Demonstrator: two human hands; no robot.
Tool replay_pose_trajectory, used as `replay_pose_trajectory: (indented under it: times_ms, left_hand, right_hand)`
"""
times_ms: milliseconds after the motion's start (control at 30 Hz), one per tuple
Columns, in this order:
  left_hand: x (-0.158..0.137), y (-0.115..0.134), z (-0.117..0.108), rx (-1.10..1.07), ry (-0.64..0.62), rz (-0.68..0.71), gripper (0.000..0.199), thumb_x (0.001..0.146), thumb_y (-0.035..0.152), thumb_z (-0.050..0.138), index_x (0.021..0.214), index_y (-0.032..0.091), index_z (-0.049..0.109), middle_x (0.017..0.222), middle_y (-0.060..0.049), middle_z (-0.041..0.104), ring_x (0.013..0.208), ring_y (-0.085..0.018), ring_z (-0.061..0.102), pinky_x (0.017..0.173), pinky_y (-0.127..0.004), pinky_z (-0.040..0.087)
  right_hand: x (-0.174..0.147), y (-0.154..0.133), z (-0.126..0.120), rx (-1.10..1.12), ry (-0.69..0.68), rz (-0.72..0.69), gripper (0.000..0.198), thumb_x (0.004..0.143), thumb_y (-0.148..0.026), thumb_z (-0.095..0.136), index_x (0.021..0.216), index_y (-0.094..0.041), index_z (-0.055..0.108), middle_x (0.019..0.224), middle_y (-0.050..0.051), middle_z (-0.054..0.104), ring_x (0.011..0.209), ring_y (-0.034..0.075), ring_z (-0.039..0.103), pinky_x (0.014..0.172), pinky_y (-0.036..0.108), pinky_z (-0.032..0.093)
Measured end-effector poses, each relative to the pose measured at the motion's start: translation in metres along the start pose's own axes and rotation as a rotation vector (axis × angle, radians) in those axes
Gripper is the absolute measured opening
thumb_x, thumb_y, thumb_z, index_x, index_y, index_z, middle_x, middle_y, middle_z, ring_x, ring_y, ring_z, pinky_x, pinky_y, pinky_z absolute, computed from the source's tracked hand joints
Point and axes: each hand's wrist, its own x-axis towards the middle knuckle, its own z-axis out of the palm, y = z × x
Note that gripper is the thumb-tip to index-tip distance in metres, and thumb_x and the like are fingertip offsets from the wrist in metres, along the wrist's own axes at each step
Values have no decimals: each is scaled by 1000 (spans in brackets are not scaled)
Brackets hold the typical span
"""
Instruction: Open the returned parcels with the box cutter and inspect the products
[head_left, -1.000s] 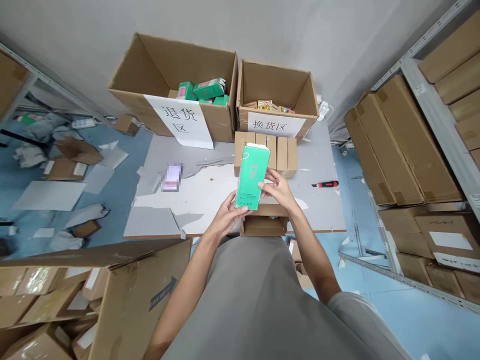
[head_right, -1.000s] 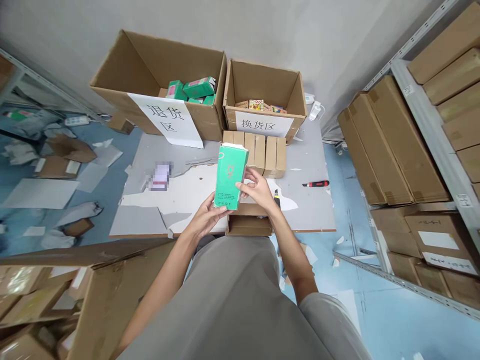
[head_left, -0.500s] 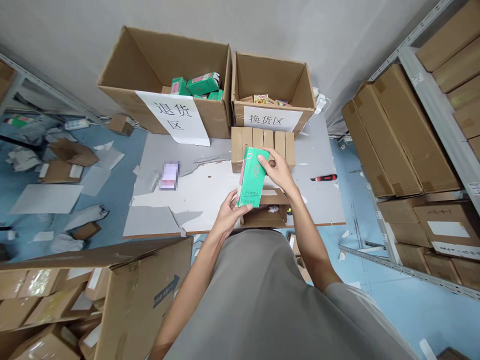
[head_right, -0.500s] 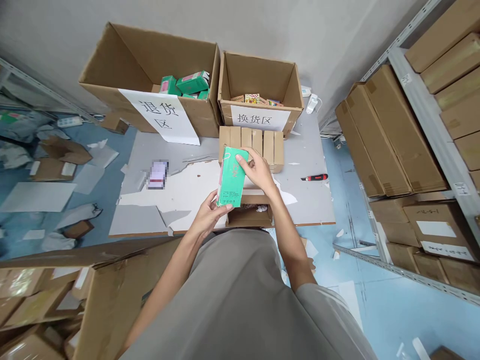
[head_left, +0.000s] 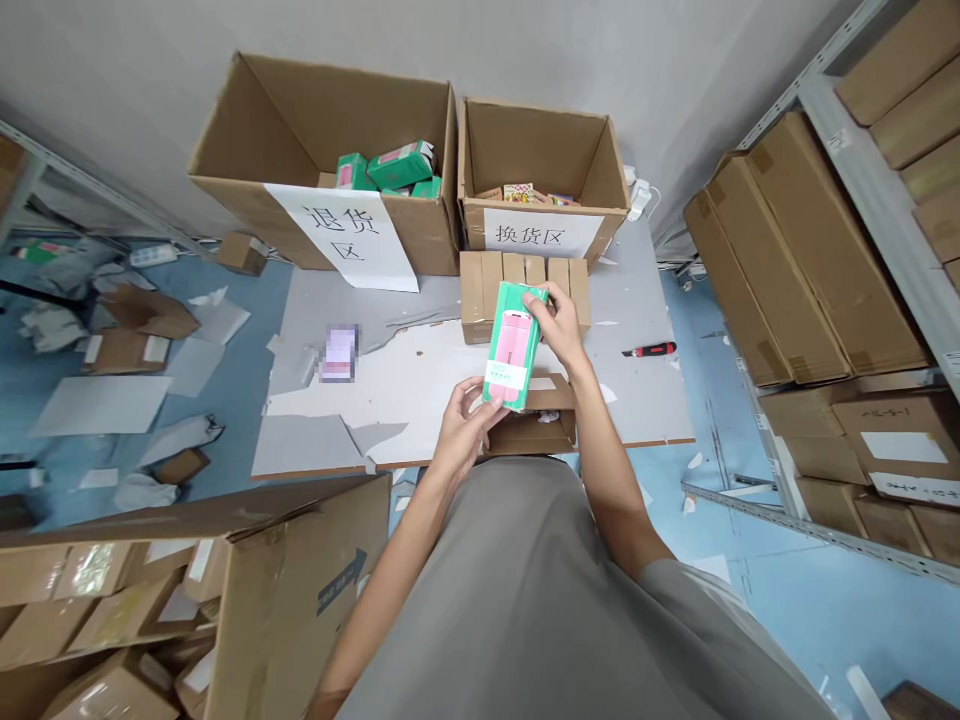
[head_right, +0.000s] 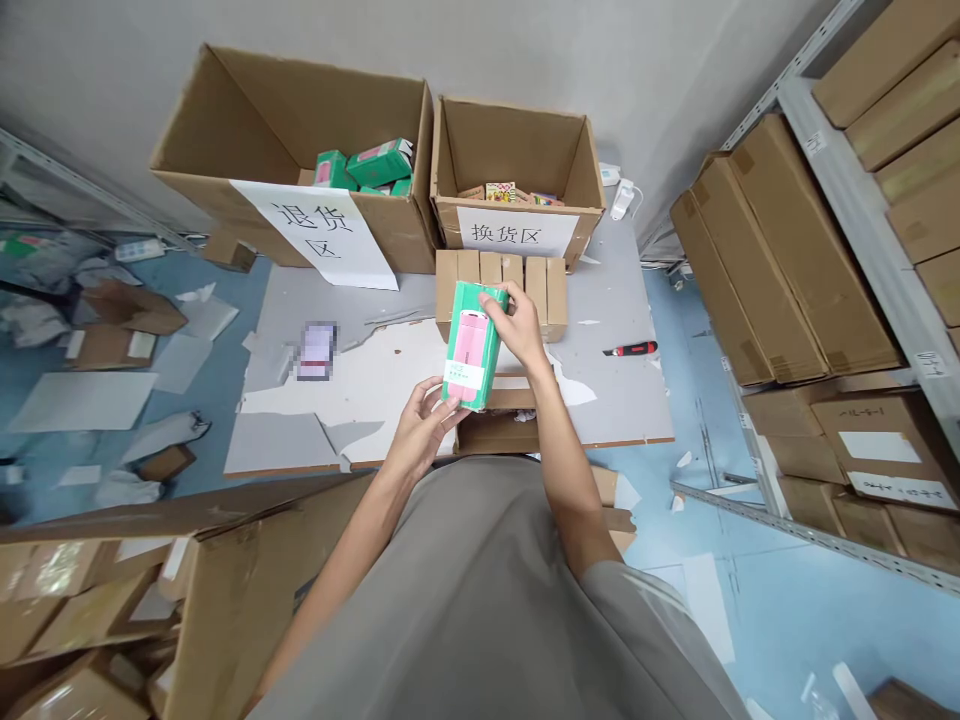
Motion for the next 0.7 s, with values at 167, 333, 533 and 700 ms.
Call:
replay_pose_trajectory:
  times_ms: [167,333,533,700]
  left_hand:
    - [2,-2,-4,-139,-59,-253,67,72,26,109,129,18,75,121,-10,86,120,-29,83,130,-59,59]
    - [-2,-2,-3,-134,-89,-316,58,75,21,106,125,16,78,122,-10,87,121,-30,85,132,-65,56]
    - [-1,-7,-4,-135,-90,-309,58,74,22,105,126,17,79,127,-12,87,127,-33,83,133,-64,56]
    - [6,-15,-3,-51,-24,-187,76,70,31,108,137,19,75,137,-14,84,137,-35,78,131,-60,57]
  right_hand:
    - [-2,8,4,100,-22,25,64,90,-88,73,83,-28,50,82,-2,49,83,20,53,77,35,46]
    - [-8,11,4,83,-79,59,64,90,-89,71,85,-29,50,84,-2,51,87,20,53,81,35,48]
    - [-7,18,1,28,-98,94,63,91,-90,67,92,-28,56,96,3,66,99,24,65,95,39,57]
    - [-12,9,3,-57,-70,67,64,100,-88,65,127,-30,70,139,12,76,133,31,69,116,49,60]
